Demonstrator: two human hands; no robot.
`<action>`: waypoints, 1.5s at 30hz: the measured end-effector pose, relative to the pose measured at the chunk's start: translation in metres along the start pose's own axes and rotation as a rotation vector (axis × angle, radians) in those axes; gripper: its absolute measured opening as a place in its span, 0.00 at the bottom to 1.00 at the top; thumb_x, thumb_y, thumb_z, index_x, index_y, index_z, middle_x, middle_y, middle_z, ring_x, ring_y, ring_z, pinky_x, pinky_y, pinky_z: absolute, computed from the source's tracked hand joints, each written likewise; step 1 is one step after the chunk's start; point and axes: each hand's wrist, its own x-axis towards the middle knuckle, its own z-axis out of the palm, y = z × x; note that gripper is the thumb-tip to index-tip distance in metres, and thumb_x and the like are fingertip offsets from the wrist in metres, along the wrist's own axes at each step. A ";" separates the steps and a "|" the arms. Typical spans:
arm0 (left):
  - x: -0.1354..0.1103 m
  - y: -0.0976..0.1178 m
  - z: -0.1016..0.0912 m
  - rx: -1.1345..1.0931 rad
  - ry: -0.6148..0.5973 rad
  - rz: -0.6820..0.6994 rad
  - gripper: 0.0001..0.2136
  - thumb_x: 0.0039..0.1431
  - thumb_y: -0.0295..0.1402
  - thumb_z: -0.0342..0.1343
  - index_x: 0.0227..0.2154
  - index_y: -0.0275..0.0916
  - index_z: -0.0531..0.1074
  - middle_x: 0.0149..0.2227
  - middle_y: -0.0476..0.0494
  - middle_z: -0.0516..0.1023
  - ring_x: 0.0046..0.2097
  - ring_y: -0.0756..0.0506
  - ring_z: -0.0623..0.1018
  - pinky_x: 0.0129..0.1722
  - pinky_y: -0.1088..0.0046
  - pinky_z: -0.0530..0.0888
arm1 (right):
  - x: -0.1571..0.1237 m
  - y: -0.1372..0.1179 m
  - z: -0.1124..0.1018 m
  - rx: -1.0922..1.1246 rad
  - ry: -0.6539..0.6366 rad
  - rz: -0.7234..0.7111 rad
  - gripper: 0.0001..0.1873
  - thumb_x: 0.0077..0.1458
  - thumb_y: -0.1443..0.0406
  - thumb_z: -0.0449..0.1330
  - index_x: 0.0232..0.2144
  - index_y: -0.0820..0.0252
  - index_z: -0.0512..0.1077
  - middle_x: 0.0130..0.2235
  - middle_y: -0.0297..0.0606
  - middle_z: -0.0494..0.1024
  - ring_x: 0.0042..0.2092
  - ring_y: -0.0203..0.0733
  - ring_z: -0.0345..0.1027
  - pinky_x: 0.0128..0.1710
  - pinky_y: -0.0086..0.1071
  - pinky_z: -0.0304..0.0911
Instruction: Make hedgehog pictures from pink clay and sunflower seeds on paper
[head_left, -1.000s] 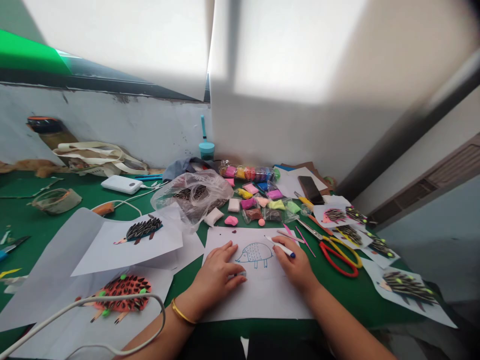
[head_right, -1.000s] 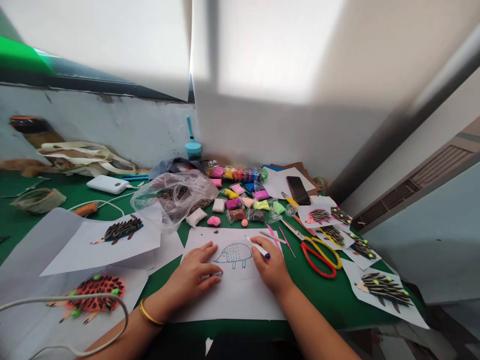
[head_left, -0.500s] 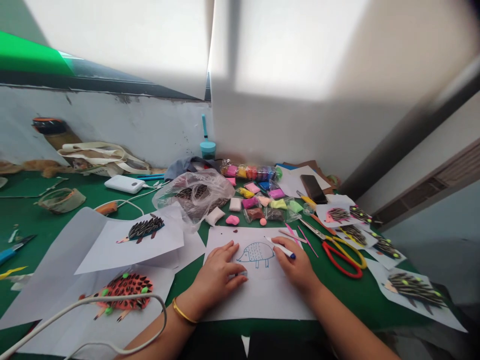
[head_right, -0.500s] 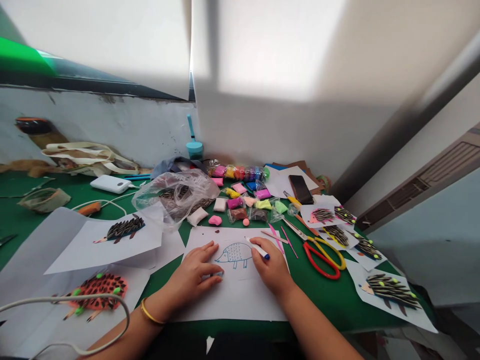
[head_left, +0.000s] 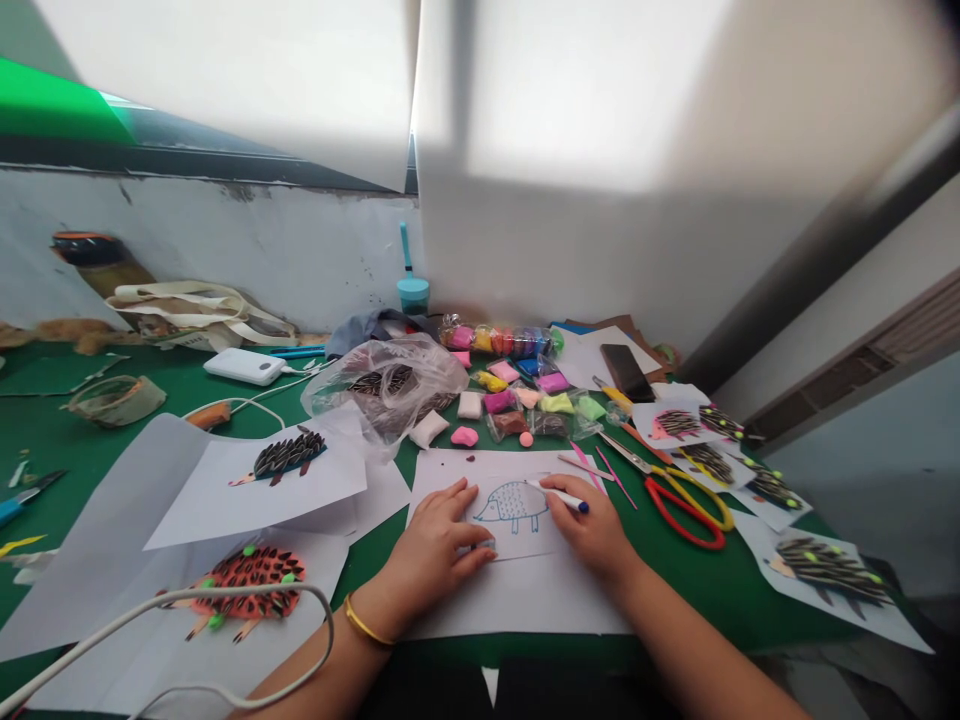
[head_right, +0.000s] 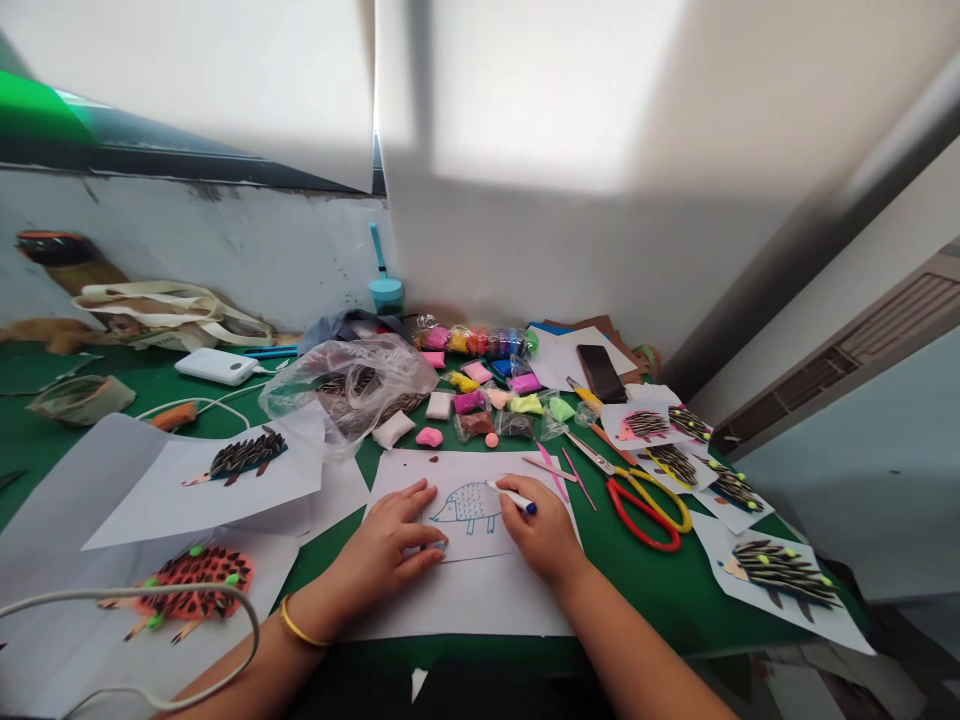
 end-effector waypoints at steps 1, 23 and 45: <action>0.000 0.000 0.000 -0.001 0.002 0.003 0.07 0.57 0.37 0.62 0.39 0.49 0.80 0.60 0.39 0.68 0.63 0.32 0.63 0.58 0.47 0.63 | 0.000 0.000 0.000 0.007 0.001 0.014 0.11 0.57 0.60 0.57 0.39 0.58 0.76 0.42 0.42 0.80 0.46 0.47 0.74 0.49 0.40 0.70; 0.000 0.001 0.000 -0.002 -0.012 -0.016 0.08 0.57 0.37 0.62 0.39 0.50 0.80 0.61 0.39 0.68 0.63 0.31 0.63 0.59 0.46 0.62 | -0.002 0.000 0.001 0.059 -0.048 0.051 0.11 0.57 0.60 0.57 0.38 0.58 0.76 0.41 0.41 0.80 0.44 0.45 0.74 0.46 0.37 0.71; 0.000 0.001 0.000 -0.002 0.006 -0.003 0.07 0.56 0.36 0.63 0.38 0.49 0.81 0.60 0.39 0.68 0.63 0.31 0.64 0.58 0.46 0.64 | -0.002 0.002 0.000 0.069 -0.062 0.096 0.10 0.58 0.60 0.56 0.36 0.58 0.75 0.38 0.40 0.80 0.41 0.45 0.74 0.44 0.36 0.69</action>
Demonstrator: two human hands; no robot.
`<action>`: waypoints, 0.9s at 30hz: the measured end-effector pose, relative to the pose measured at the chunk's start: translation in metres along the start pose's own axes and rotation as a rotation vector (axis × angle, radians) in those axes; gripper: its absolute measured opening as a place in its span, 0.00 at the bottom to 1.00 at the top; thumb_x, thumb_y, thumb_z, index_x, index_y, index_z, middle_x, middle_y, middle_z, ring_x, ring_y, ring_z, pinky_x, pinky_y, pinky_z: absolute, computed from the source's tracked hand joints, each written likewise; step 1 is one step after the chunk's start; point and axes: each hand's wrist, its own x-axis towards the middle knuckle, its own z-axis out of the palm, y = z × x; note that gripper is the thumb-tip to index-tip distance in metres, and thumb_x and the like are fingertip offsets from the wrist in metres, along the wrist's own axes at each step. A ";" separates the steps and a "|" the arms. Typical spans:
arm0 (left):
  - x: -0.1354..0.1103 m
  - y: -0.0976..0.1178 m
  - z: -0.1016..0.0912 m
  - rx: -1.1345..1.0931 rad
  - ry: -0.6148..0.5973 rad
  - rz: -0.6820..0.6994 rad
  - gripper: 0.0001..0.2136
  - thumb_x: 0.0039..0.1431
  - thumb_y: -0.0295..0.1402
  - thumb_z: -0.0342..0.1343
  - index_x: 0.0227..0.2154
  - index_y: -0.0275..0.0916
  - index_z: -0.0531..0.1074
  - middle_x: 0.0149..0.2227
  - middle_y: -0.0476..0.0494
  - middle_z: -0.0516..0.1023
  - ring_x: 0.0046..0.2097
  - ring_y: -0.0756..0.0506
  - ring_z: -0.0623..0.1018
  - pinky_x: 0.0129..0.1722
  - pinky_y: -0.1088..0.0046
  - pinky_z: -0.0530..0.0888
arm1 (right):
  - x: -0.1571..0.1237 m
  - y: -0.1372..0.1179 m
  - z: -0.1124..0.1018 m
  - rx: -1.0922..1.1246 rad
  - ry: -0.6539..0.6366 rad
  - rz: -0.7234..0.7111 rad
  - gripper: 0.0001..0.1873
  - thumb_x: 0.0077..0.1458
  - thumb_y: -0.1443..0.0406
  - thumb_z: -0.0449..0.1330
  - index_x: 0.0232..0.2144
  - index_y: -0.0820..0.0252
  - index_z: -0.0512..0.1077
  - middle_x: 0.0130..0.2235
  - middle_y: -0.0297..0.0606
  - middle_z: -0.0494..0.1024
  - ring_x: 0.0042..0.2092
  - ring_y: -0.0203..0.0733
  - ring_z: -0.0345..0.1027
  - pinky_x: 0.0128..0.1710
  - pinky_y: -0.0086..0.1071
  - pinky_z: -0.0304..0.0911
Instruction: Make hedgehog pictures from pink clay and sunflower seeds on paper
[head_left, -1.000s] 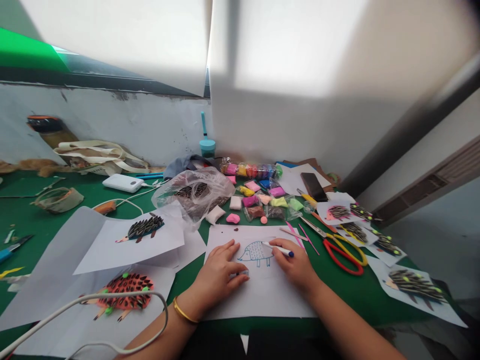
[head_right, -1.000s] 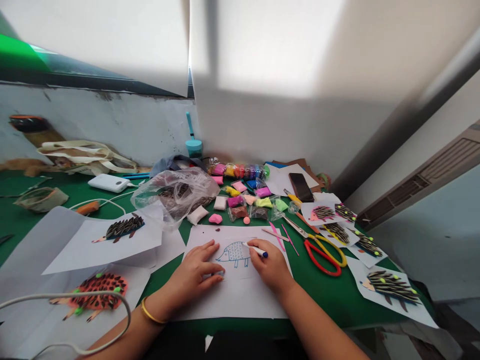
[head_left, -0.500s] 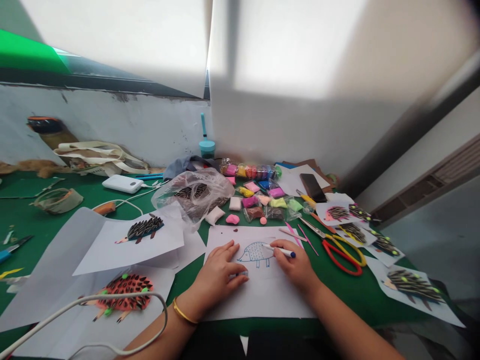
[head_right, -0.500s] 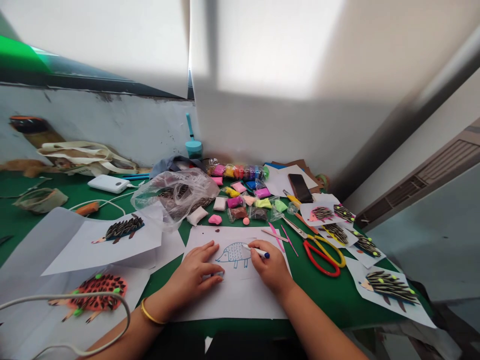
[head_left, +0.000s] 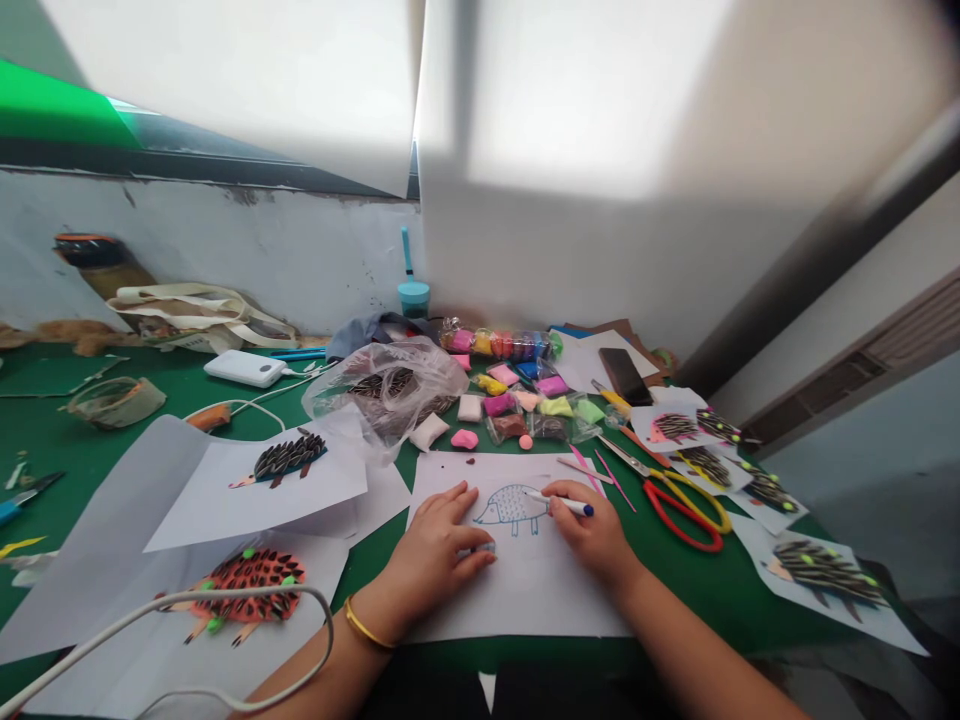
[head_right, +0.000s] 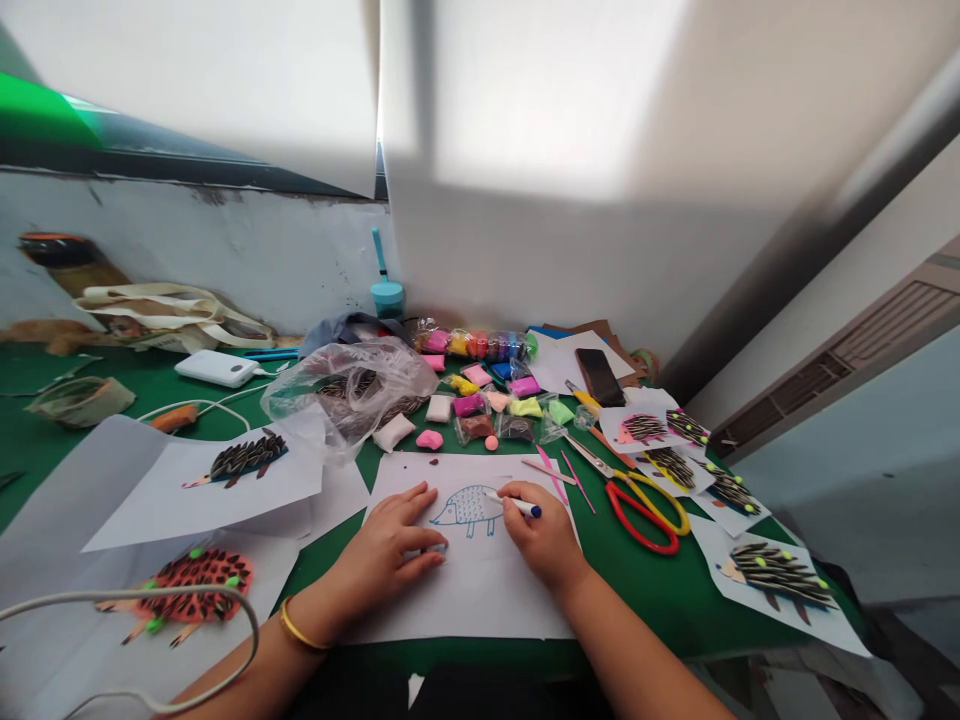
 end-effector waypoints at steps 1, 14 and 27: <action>0.000 0.000 0.000 0.001 0.001 0.002 0.07 0.56 0.36 0.63 0.38 0.49 0.80 0.60 0.39 0.68 0.63 0.31 0.64 0.58 0.46 0.64 | 0.000 -0.001 0.000 -0.002 0.001 -0.001 0.10 0.58 0.60 0.56 0.36 0.58 0.75 0.38 0.40 0.80 0.41 0.45 0.74 0.44 0.36 0.69; 0.000 0.001 -0.001 0.007 -0.001 0.001 0.07 0.57 0.36 0.62 0.39 0.49 0.80 0.61 0.40 0.68 0.63 0.32 0.64 0.58 0.47 0.64 | 0.000 -0.007 -0.002 -0.039 -0.015 -0.034 0.10 0.57 0.61 0.55 0.34 0.57 0.75 0.36 0.39 0.80 0.40 0.45 0.74 0.41 0.35 0.69; 0.000 0.001 -0.001 0.011 -0.001 0.009 0.07 0.56 0.36 0.63 0.38 0.49 0.80 0.60 0.39 0.68 0.63 0.32 0.64 0.58 0.46 0.64 | 0.000 -0.011 -0.003 -0.079 -0.010 -0.041 0.09 0.56 0.62 0.54 0.31 0.57 0.74 0.34 0.37 0.79 0.38 0.44 0.74 0.39 0.33 0.68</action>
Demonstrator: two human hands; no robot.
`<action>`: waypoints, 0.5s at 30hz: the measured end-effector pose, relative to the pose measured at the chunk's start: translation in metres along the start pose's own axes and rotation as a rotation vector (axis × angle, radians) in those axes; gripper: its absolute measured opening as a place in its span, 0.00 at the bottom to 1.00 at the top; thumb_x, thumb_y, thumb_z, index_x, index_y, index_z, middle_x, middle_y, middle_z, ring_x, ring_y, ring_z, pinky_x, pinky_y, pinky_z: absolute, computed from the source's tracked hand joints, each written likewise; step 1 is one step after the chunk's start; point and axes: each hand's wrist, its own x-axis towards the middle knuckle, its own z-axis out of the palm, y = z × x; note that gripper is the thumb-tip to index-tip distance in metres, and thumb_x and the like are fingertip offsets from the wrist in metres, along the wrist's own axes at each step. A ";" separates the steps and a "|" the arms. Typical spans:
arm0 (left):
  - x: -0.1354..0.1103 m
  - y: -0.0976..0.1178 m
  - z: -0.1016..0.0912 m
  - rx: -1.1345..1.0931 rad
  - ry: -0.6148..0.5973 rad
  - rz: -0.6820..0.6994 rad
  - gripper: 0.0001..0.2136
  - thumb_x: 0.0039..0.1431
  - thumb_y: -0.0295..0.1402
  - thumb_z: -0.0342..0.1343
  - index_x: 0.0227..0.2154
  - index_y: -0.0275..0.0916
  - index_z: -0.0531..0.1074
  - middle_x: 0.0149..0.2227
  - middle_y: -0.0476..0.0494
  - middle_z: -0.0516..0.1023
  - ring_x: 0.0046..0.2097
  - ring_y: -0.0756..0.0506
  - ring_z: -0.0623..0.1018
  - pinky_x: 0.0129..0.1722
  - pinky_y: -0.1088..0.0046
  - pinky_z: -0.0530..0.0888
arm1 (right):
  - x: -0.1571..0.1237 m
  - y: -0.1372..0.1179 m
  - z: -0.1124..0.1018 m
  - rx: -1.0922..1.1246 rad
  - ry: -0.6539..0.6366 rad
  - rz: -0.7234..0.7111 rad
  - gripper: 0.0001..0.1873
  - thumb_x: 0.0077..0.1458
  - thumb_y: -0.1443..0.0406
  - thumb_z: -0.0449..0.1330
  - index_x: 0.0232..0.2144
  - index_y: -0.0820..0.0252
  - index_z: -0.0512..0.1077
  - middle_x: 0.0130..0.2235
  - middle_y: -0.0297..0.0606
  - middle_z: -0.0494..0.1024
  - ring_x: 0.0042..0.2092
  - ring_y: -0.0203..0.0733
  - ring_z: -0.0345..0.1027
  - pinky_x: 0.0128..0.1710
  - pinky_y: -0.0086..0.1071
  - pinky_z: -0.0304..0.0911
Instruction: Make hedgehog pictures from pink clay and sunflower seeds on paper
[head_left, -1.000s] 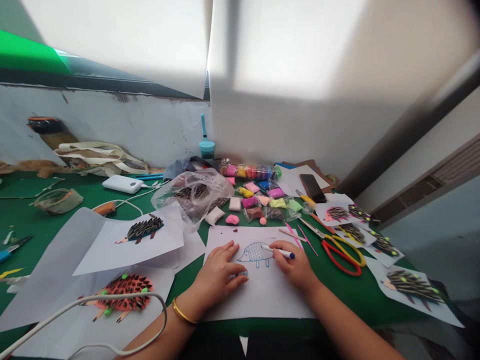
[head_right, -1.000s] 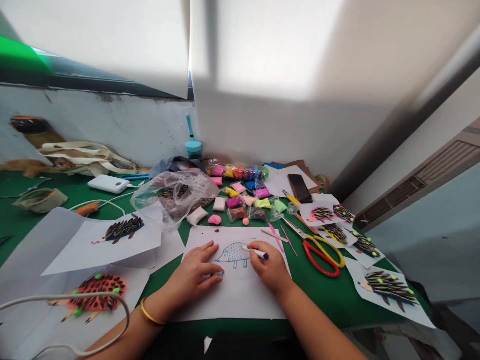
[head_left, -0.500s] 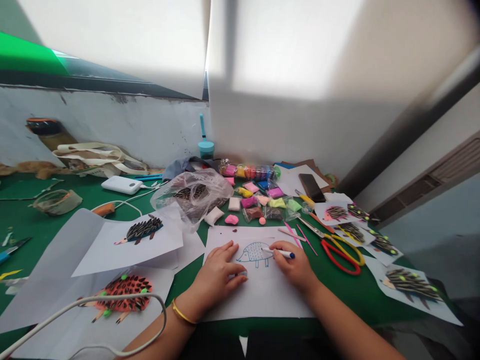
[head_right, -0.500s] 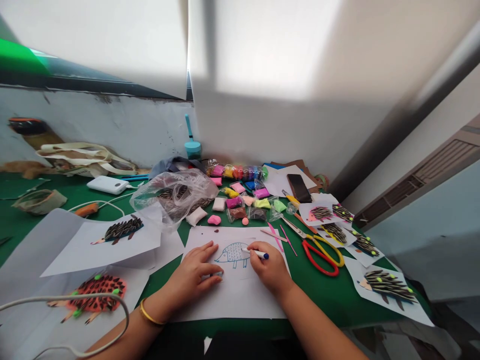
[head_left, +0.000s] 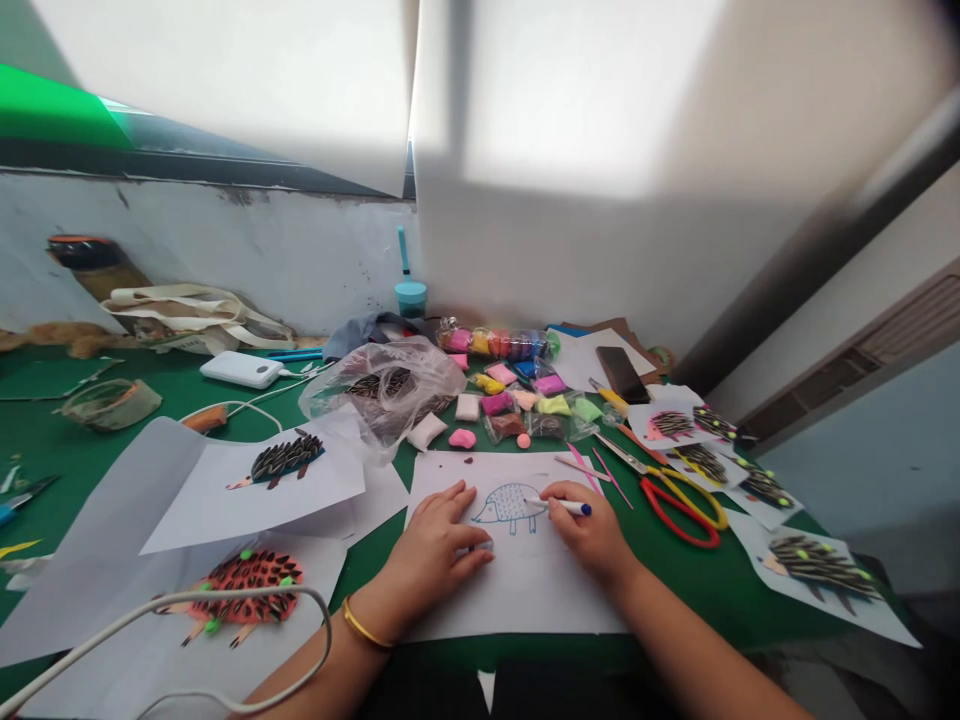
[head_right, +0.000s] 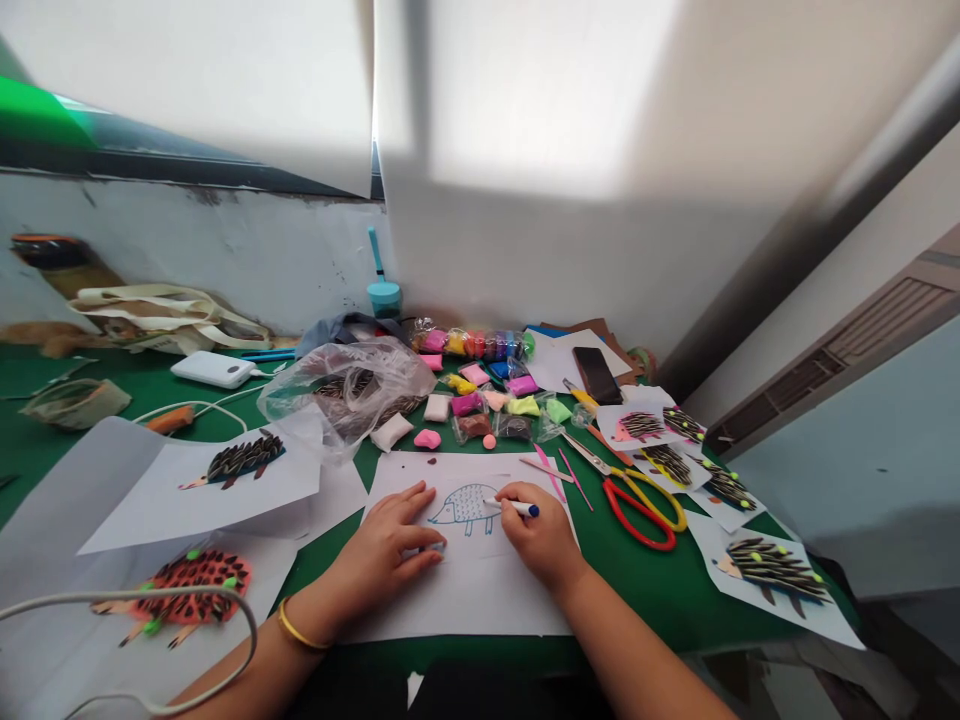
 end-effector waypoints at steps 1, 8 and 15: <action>0.000 0.000 0.000 0.000 -0.001 0.000 0.07 0.56 0.36 0.63 0.38 0.49 0.80 0.60 0.39 0.68 0.63 0.32 0.64 0.58 0.46 0.63 | 0.000 0.000 0.000 0.004 0.000 -0.002 0.09 0.56 0.62 0.54 0.31 0.57 0.74 0.34 0.37 0.79 0.38 0.44 0.73 0.39 0.33 0.68; 0.000 0.000 -0.001 -0.001 -0.002 0.003 0.07 0.57 0.36 0.62 0.38 0.49 0.80 0.60 0.40 0.68 0.63 0.31 0.64 0.57 0.46 0.64 | -0.002 -0.003 -0.003 0.010 0.036 0.004 0.09 0.56 0.63 0.54 0.30 0.56 0.74 0.32 0.37 0.79 0.37 0.44 0.73 0.38 0.33 0.67; 0.000 0.000 -0.001 -0.002 0.004 0.004 0.07 0.57 0.36 0.62 0.39 0.49 0.80 0.60 0.40 0.68 0.63 0.32 0.64 0.58 0.47 0.64 | -0.001 -0.003 -0.002 0.014 -0.014 -0.002 0.09 0.56 0.63 0.54 0.30 0.57 0.74 0.33 0.37 0.79 0.37 0.44 0.73 0.38 0.33 0.67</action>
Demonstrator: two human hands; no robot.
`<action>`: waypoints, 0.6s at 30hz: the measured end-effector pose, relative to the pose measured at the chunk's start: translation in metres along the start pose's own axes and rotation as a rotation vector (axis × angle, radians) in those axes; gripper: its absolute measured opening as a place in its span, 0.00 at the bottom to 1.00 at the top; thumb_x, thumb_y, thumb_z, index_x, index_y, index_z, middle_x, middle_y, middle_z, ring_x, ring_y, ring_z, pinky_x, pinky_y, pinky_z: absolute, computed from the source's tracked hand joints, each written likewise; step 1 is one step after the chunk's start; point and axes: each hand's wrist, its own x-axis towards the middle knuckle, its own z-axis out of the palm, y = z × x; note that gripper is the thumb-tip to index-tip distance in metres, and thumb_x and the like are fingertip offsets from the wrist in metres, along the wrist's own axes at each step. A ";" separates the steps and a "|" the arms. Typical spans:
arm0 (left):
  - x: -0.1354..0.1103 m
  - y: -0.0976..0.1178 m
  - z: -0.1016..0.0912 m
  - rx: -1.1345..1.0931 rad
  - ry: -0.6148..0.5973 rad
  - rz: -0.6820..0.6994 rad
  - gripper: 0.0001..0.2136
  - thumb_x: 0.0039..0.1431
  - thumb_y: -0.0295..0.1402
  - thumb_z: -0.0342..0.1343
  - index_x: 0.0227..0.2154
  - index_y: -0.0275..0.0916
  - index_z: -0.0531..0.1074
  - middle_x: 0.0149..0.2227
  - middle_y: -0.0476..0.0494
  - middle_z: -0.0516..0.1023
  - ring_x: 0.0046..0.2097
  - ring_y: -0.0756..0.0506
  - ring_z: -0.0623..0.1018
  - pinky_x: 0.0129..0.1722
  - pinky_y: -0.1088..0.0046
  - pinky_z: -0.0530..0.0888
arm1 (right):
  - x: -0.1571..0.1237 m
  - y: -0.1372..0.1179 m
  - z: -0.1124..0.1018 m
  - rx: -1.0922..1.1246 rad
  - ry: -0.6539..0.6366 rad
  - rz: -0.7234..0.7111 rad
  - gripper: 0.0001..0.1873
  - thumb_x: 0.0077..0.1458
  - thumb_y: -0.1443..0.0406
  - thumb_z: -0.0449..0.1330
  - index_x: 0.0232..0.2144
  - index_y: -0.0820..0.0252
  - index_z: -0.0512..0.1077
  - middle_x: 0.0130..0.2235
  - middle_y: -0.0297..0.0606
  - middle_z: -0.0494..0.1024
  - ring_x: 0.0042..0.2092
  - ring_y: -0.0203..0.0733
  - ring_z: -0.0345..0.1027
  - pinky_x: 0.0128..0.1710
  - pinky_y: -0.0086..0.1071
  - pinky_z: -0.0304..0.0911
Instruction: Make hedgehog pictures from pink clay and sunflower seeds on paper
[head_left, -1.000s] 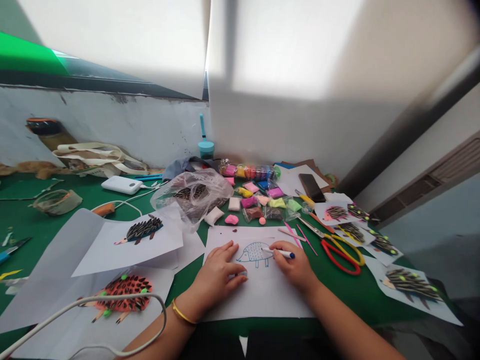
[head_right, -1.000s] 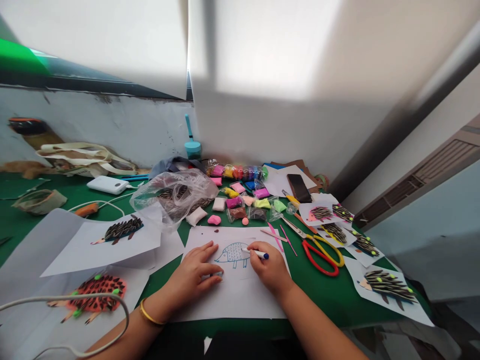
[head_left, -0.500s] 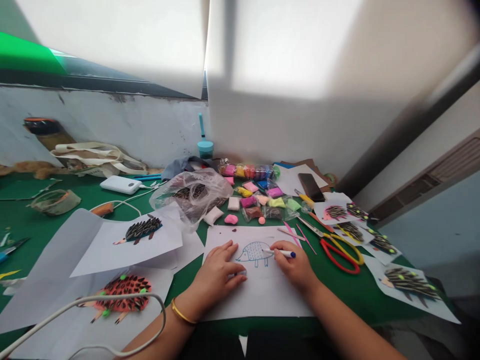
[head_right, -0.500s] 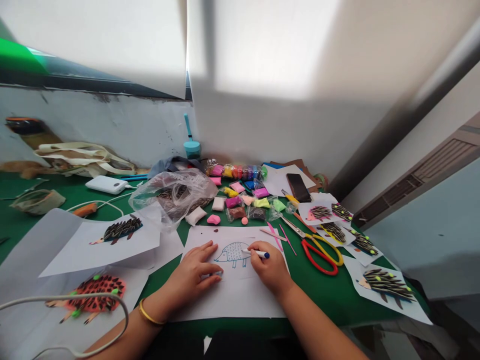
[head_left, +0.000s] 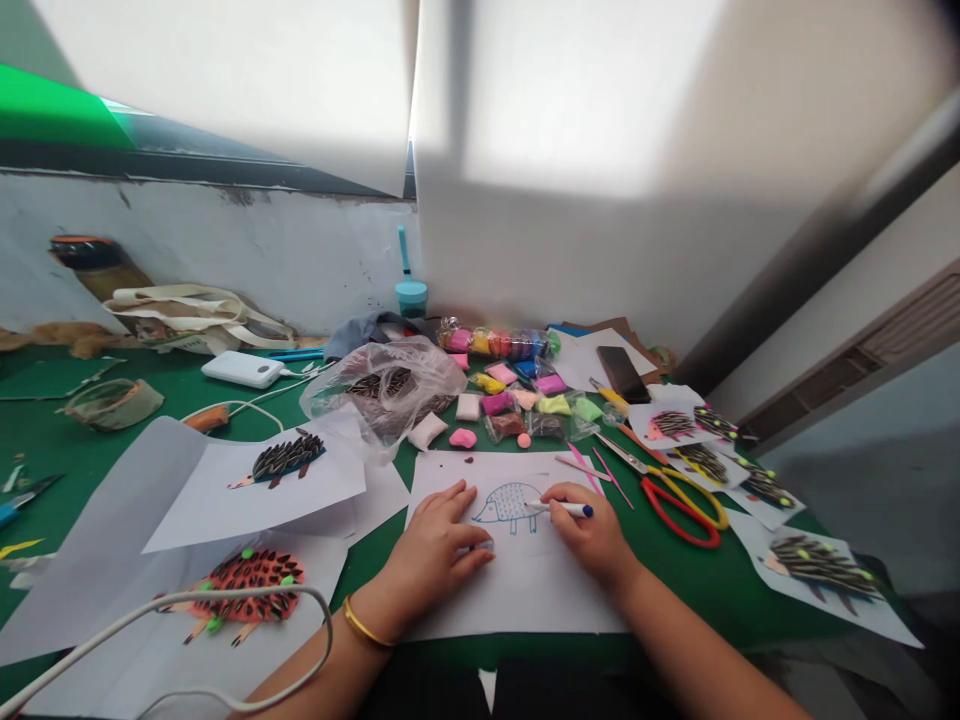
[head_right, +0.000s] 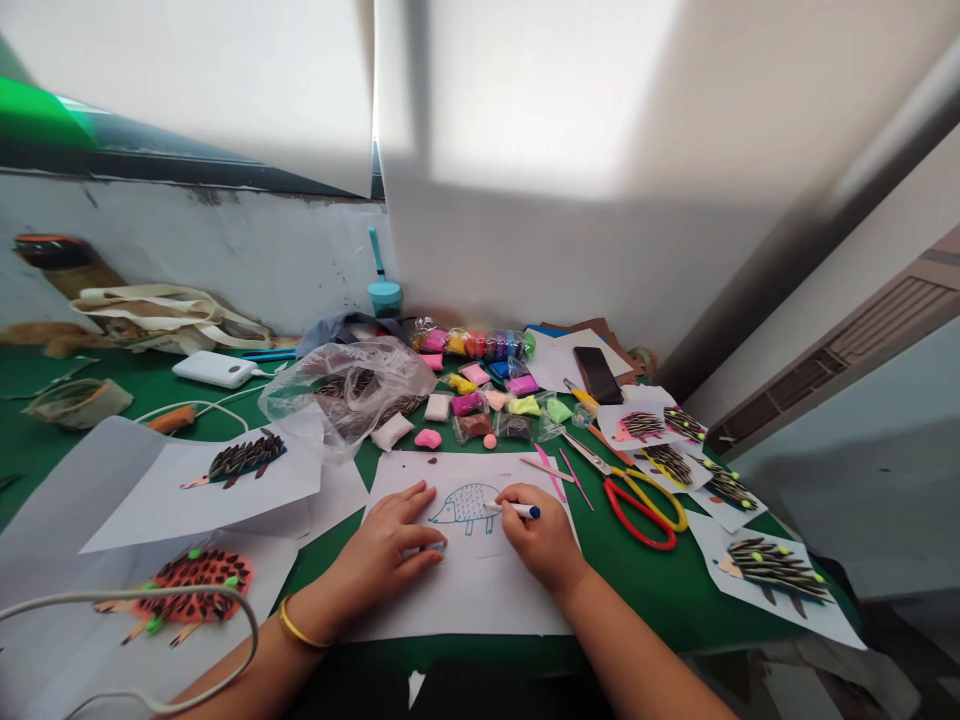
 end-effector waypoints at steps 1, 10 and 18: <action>0.000 0.000 0.000 0.001 -0.006 -0.003 0.07 0.57 0.36 0.62 0.39 0.49 0.80 0.60 0.40 0.68 0.63 0.31 0.64 0.58 0.46 0.64 | 0.000 0.000 0.000 -0.002 -0.003 0.005 0.09 0.56 0.63 0.53 0.30 0.57 0.74 0.33 0.37 0.79 0.37 0.44 0.73 0.38 0.33 0.67; 0.001 0.000 0.001 0.005 -0.006 -0.003 0.07 0.57 0.36 0.62 0.38 0.49 0.80 0.60 0.40 0.68 0.63 0.32 0.64 0.58 0.47 0.64 | -0.001 0.001 -0.002 -0.007 0.022 0.010 0.09 0.55 0.64 0.53 0.28 0.56 0.73 0.31 0.36 0.78 0.35 0.43 0.73 0.35 0.33 0.67; 0.000 0.001 0.000 0.005 -0.006 -0.011 0.07 0.57 0.35 0.62 0.38 0.49 0.80 0.61 0.40 0.68 0.63 0.31 0.64 0.58 0.47 0.64 | -0.001 0.000 -0.001 -0.006 0.003 0.002 0.09 0.54 0.65 0.53 0.28 0.57 0.73 0.30 0.36 0.78 0.35 0.43 0.72 0.36 0.33 0.66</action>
